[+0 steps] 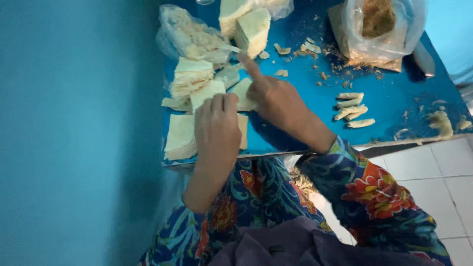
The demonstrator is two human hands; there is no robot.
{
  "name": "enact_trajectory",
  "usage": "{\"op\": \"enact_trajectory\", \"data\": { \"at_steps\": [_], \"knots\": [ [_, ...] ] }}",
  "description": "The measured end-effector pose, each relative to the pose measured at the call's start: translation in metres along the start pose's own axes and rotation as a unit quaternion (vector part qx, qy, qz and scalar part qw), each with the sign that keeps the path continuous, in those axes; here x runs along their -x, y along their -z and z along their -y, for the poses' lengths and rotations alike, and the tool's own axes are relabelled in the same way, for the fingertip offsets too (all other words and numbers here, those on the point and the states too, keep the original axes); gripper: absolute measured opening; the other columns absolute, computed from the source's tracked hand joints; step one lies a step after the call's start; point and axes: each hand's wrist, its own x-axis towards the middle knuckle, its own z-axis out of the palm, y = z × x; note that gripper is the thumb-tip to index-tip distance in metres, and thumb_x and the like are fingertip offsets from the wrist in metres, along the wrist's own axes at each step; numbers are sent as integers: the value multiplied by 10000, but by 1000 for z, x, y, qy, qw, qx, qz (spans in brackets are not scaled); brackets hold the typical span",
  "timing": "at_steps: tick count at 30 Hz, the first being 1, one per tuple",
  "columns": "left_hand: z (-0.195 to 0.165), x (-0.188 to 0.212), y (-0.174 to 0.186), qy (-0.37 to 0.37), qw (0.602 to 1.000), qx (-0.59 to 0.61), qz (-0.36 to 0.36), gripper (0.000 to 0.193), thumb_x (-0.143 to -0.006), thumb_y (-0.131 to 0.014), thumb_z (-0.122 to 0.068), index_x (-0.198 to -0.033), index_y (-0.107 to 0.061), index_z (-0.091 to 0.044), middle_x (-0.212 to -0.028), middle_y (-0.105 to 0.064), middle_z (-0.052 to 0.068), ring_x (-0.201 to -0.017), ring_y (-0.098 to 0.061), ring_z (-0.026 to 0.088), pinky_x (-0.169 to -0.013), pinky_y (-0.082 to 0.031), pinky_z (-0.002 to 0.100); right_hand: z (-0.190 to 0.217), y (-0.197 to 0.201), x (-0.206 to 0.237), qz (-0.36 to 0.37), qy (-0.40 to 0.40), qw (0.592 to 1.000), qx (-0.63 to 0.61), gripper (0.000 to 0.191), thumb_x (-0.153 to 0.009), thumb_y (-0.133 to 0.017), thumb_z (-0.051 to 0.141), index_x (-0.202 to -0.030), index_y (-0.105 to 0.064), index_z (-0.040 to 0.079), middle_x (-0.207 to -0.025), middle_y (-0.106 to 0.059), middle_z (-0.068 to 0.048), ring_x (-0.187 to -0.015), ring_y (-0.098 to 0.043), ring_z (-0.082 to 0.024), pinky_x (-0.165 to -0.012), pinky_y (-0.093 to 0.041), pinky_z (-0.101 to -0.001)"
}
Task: The person sits at a blue work table and folds thin translucent sheets around a pinch of brown filling taken from a plastic bag, rolling each sheet by hand. The finished rolled pieces are set on the table beside a growing pile of completed rolls.
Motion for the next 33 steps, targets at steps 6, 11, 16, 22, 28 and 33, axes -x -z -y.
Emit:
{"op": "enact_trajectory", "data": {
  "at_steps": [6,11,16,22,28,33],
  "knots": [
    [-9,8,0,-11,1000,-20,10,182,-856,-660,-69,-1037,-644,-63,-1013,-621,113,-1029,-612,309,-913,-489,430,5,12,8,8,40,996,-76,905,-917,-712,79,-1647,-177,68,-949,-755,-137,-842,-723,-353,-694,-566,-463],
    [-8,13,-6,-9,998,-53,41,228,-839,-657,-47,-1066,-672,-39,-1068,-653,121,-1096,-623,297,-966,-480,415,-2,-2,2,-16,16,1000,6,890,-899,-724,43,-1627,-213,20,-946,-758,-151,-813,-708,-379,-665,-539,-472],
    [-5,9,-22,-38,997,-34,61,316,-832,-666,-65,-1144,-687,-16,-1111,-667,124,-1106,-622,298,-1047,-432,465,-37,-8,-9,1,-100,981,-169,786,-909,-726,79,-1572,-307,17,-916,-756,-111,-800,-715,-268,-684,-553,-389],
    [-7,2,-35,-29,989,-87,115,365,-812,-674,-127,-1158,-692,-11,-1105,-681,118,-1094,-640,288,-1104,-369,554,-66,8,-12,-24,-250,829,-500,678,-902,-700,57,-1525,-439,-6,-1014,-706,-83,-862,-668,-179,-727,-553,-319],
    [-15,-9,-15,3,999,22,37,238,-921,-637,-144,-1130,-719,-65,-1064,-735,78,-1020,-681,279,-985,-430,519,-49,65,26,-88,-238,748,-613,629,-902,-662,-10,-1485,-426,-21,-1018,-672,-89,-875,-680,-187,-748,-561,-304],
    [-52,-5,-11,183,872,451,54,162,-1010,-640,-186,-1070,-674,-39,-840,-740,76,-764,-746,168,-676,-570,314,-3,56,73,-139,-184,868,-439,628,-949,-653,-72,-1501,-364,4,-1011,-676,-115,-938,-672,-147,-851,-556,-274]
  ]
}}
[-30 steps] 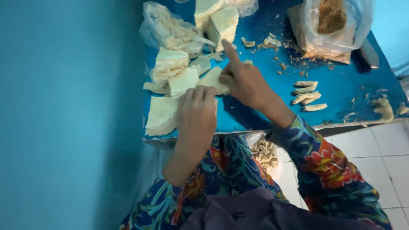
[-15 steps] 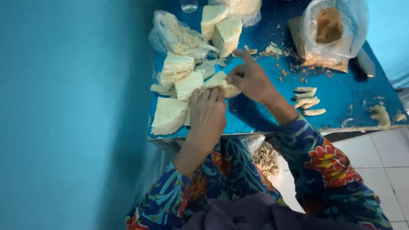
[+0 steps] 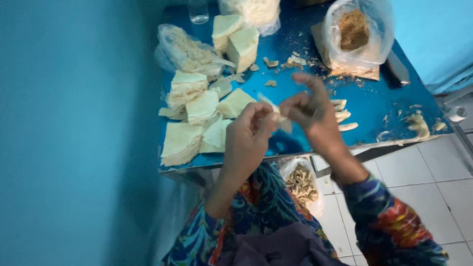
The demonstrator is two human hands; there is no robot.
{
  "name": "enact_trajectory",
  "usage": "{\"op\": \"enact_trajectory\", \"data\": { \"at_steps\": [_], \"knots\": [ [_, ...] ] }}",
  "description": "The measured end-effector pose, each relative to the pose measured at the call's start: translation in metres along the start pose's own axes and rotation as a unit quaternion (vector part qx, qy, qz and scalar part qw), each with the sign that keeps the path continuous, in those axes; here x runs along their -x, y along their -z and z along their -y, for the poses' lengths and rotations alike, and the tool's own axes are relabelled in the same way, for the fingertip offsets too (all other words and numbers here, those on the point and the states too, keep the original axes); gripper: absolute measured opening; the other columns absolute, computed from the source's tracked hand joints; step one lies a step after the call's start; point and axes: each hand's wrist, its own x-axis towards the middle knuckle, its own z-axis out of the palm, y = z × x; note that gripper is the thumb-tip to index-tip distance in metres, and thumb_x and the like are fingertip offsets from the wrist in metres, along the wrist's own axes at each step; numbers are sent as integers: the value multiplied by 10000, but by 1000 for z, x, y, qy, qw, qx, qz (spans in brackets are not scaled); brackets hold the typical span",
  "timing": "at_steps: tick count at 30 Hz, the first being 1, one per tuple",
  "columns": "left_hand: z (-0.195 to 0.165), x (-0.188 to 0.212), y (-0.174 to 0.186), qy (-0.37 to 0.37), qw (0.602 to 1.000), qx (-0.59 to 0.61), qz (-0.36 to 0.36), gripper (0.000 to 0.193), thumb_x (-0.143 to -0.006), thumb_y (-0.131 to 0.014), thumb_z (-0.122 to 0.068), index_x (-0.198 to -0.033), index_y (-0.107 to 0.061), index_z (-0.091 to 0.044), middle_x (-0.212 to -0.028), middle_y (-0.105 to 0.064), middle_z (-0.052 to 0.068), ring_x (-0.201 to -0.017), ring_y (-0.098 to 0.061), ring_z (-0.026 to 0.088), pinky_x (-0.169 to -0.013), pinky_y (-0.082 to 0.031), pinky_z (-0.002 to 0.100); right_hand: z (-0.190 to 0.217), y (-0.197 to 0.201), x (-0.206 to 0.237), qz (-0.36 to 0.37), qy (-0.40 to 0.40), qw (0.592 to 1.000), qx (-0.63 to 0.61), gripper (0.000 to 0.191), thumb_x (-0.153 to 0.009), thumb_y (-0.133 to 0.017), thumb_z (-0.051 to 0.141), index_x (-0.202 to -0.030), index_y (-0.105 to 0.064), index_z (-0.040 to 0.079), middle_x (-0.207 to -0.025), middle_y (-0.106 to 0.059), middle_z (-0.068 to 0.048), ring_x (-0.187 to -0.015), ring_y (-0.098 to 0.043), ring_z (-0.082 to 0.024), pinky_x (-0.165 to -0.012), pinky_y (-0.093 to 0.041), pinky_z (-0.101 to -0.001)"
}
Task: The person sits at a blue work table and folds thin translucent sheets around a pinch of brown filling taken from a plastic bag, rolling each sheet by hand. The finished rolled pieces are set on the table beside a growing pile of completed rolls.
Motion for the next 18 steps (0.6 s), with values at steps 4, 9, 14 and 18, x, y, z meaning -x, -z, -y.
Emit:
{"op": "enact_trajectory", "data": {
  "at_steps": [4,9,14,18],
  "knots": [
    [1,8,-16,6,997,76,-27,120,-1018,-652,-143,-1031,-664,-25,-810,-736,70,-741,-733,115,-649,-570,254,2,-11,23,-1,18,1000,-4,637,-984,-638,-69,-1522,-312,28,-1053,-689,-126,-957,-665,-149,-850,-550,-286],
    [9,17,-18,-8,997,72,-16,104,-1018,-638,-98,-1021,-692,-10,-836,-714,66,-759,-691,113,-667,-567,263,5,-16,38,-11,22,999,-28,695,-955,-661,-63,-1525,-279,48,-1055,-680,-128,-980,-699,-160,-883,-588,-296],
    [14,20,-16,-20,996,91,0,113,-1027,-608,-76,-1014,-682,9,-836,-710,58,-780,-689,100,-724,-582,260,-1,-19,37,-49,-6,998,-33,645,-969,-655,-61,-1530,-347,25,-989,-705,-135,-935,-677,-149,-836,-543,-291],
    [16,22,-18,23,985,170,13,117,-1035,-619,-115,-1035,-608,1,-861,-680,48,-806,-673,93,-737,-577,258,-3,-19,40,-40,-17,999,-23,703,-970,-641,-61,-1585,-314,30,-1000,-737,-117,-944,-694,-136,-864,-567,-290]
  ]
}}
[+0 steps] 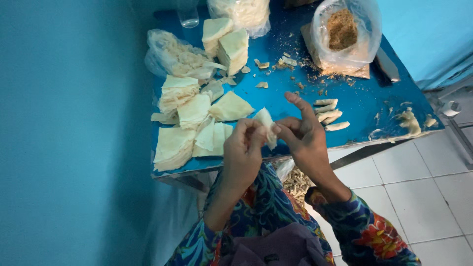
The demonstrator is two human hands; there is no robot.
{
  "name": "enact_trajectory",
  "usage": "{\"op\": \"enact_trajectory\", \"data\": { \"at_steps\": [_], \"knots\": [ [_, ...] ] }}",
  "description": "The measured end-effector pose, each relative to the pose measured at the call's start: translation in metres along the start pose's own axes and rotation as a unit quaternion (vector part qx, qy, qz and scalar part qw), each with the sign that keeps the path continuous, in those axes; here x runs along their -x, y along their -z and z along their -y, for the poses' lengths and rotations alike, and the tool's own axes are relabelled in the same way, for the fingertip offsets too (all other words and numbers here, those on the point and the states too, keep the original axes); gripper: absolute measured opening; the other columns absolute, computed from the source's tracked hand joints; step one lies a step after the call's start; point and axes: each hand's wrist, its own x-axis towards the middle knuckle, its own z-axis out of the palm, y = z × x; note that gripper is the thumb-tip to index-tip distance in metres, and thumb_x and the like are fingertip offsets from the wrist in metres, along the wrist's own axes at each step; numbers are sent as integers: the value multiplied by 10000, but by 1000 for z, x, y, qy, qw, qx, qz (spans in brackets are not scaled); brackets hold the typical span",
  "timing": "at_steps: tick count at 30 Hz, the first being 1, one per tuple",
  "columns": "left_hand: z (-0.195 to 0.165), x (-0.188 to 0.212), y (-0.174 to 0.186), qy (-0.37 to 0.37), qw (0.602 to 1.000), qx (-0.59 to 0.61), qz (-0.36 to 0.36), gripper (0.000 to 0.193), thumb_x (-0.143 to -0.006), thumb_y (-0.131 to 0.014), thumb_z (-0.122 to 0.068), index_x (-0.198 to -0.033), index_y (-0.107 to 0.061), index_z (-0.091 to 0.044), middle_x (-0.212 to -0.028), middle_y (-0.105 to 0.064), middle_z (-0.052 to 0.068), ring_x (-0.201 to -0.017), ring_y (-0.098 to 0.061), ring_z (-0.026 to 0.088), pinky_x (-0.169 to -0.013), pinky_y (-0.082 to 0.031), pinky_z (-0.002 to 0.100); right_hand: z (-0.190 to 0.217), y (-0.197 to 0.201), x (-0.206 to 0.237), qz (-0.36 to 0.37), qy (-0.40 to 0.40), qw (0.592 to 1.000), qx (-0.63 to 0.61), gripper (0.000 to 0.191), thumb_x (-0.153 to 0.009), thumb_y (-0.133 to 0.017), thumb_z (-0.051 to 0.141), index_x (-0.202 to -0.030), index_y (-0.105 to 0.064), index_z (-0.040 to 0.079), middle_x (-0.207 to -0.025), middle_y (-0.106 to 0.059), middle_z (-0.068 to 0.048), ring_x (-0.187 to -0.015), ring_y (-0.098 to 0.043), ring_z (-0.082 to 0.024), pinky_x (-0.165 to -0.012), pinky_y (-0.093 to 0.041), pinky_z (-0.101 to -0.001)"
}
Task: The person sits at a blue work table and folds thin translucent sheets around a pinch of brown filling taken from a plastic bag, rolling each sheet by hand. The finished rolled pieces are set on the table beside a growing pile of completed rolls.
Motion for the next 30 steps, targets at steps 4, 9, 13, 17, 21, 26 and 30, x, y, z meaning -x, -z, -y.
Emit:
{"op": "enact_trajectory", "data": {
  "at_steps": [4,9,13,17,21,26,30],
  "knots": [
    [3,2,1,-17,998,-55,-9,157,-994,-670,-122,-1039,-568,-11,-850,-680,55,-792,-684,110,-688,-549,268,1,-2,8,13,24,997,70,765,-981,-621,-53,-1642,-249,47,-1017,-740,-108,-954,-691,-124,-889,-571,-279],
    [12,4,6,-26,998,-59,-19,114,-1024,-616,-118,-1031,-569,-14,-848,-682,68,-788,-676,125,-710,-551,287,1,-3,6,14,-22,1000,2,767,-962,-645,-41,-1636,-289,45,-1009,-731,-113,-927,-668,-123,-828,-553,-289],
    [23,8,8,1,1000,1,-26,110,-1045,-574,-123,-1053,-536,-20,-894,-665,58,-842,-669,115,-763,-548,280,-4,1,2,1,-44,998,-35,695,-949,-634,-37,-1578,-350,50,-996,-731,-95,-912,-689,-130,-822,-575,-293],
    [34,6,6,-9,993,92,-71,106,-1084,-550,-118,-1112,-537,-17,-927,-618,63,-851,-606,111,-796,-525,275,-14,5,0,-36,-73,988,-128,654,-927,-612,-57,-1538,-425,82,-942,-668,-49,-829,-651,-120,-728,-542,-269],
    [28,-5,18,-18,986,80,-143,124,-1063,-565,-116,-1135,-539,-18,-966,-634,72,-833,-603,107,-746,-509,282,-7,18,-5,-53,-45,954,-291,651,-888,-586,-59,-1512,-446,64,-959,-642,-32,-836,-663,-141,-719,-566,-274],
    [-7,-34,51,-93,949,-265,-145,223,-1078,-585,-132,-1242,-522,6,-1102,-674,166,-961,-686,304,-784,-535,396,44,57,-10,-118,111,981,109,643,-981,-591,-58,-1563,-350,71,-1026,-715,-87,-842,-685,-148,-687,-554,-267],
    [-26,-36,50,-156,832,-523,-100,378,-1015,-624,-102,-1360,-532,24,-1246,-630,225,-1136,-585,439,-942,-461,543,53,54,-9,64,284,812,506,703,-948,-696,1,-1548,-354,132,-1057,-764,-169,-881,-746,-276,-702,-606,-364]
  ]
}}
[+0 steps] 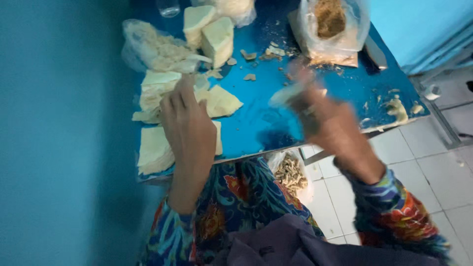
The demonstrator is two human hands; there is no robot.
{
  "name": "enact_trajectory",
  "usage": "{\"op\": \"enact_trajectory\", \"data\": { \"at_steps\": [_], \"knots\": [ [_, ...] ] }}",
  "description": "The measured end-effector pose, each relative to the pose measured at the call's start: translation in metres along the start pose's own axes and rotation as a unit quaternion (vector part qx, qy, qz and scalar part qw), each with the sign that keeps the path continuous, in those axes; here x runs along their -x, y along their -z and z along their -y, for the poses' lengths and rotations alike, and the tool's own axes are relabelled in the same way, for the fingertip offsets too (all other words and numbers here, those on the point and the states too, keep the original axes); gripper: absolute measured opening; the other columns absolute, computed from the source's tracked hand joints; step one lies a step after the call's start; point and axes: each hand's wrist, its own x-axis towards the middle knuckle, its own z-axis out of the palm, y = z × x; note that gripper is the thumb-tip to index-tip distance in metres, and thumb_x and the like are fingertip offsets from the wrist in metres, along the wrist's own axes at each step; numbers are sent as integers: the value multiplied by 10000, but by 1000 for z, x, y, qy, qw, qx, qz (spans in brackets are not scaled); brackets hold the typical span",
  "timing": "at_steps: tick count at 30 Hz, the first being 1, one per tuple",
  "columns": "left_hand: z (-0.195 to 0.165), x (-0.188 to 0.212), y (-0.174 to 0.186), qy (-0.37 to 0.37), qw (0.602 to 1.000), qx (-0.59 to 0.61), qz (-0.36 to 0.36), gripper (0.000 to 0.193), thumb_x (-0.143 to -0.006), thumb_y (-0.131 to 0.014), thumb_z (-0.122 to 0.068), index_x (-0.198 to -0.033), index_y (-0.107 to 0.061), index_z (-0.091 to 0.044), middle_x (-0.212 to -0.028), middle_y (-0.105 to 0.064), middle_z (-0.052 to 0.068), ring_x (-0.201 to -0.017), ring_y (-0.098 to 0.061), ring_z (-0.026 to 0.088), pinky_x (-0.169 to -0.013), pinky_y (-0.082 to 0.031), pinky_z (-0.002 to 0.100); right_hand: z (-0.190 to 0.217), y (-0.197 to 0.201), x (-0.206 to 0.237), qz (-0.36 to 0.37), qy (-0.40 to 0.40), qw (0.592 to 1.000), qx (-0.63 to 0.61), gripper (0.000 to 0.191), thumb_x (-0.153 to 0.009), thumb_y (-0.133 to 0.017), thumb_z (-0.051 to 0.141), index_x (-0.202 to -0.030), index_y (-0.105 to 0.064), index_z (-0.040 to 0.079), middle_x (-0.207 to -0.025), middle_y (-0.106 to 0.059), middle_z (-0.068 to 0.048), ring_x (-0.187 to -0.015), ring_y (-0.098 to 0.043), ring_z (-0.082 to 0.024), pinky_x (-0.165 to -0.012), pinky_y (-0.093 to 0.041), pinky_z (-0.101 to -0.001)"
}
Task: The person sits at a blue work table and folds thin translucent sheets around a pinch of brown filling taken from a plastic bag, rolling each sheet by hand. The finished rolled pieces are set on the table beside a growing pile of completed rolls.
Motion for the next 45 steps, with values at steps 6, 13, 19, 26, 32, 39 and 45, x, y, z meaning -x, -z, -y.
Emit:
{"op": "enact_trajectory", "data": {
  "at_steps": [6,13,19,26,32,39,45],
  "knots": [
    [-24,50,-19,-198,966,86,144,295,-939,-721,-190,-1217,-679,-101,-1264,-615,110,-1229,-535,355,-1016,-425,550,15,-27,41,66,-30,994,-85,828,-901,-663,-34,-1613,-250,51,-1093,-736,-129,-977,-723,-347,-818,-579,-436],
    [-11,68,-42,-304,945,28,122,266,-1017,-698,-205,-1254,-674,-87,-1313,-617,69,-1285,-538,298,-1114,-406,543,-43,23,129,-61,-214,960,171,689,-862,-505,-209,-1438,-659,136,-1273,-624,-171,-1163,-553,-369,-1056,-467,-491],
    [-4,73,-49,-306,941,31,141,242,-1023,-675,-211,-1235,-668,-97,-1296,-619,85,-1268,-560,275,-1124,-412,542,-92,38,170,-58,-268,917,290,611,-882,-548,-198,-1320,-765,168,-1168,-551,-106,-1155,-453,-299,-1062,-332,-444],
    [0,76,-49,-310,941,42,125,240,-1020,-678,-250,-1205,-656,-98,-1260,-619,108,-1243,-561,301,-1115,-435,531,-118,27,170,-49,-233,915,324,547,-891,-603,-152,-1299,-765,174,-1100,-522,-92,-1104,-445,-279,-1080,-324,-452],
    [7,79,-46,-332,939,23,87,170,-1031,-667,-150,-1192,-671,-97,-1193,-650,87,-1180,-601,259,-1061,-469,521,-96,33,140,-64,-293,951,76,520,-937,-492,-205,-1076,-759,218,-1045,-534,-45,-1074,-508,-243,-967,-437,-380],
    [10,80,-45,-331,941,27,70,213,-1023,-676,-126,-1230,-672,-76,-1200,-643,94,-1176,-605,265,-1098,-448,541,-22,-15,51,94,-92,990,-58,692,-683,-511,-209,-1166,-756,221,-1042,-552,-88,-1060,-536,-295,-921,-390,-451],
    [12,81,-47,-328,941,44,67,238,-1007,-673,-137,-1230,-677,-54,-1204,-635,99,-1159,-603,258,-1117,-447,528,-11,-54,16,136,36,989,49,612,-727,-746,55,-1296,-738,280,-1017,-530,-85,-987,-494,-313,-900,-373,-479]
  ]
}}
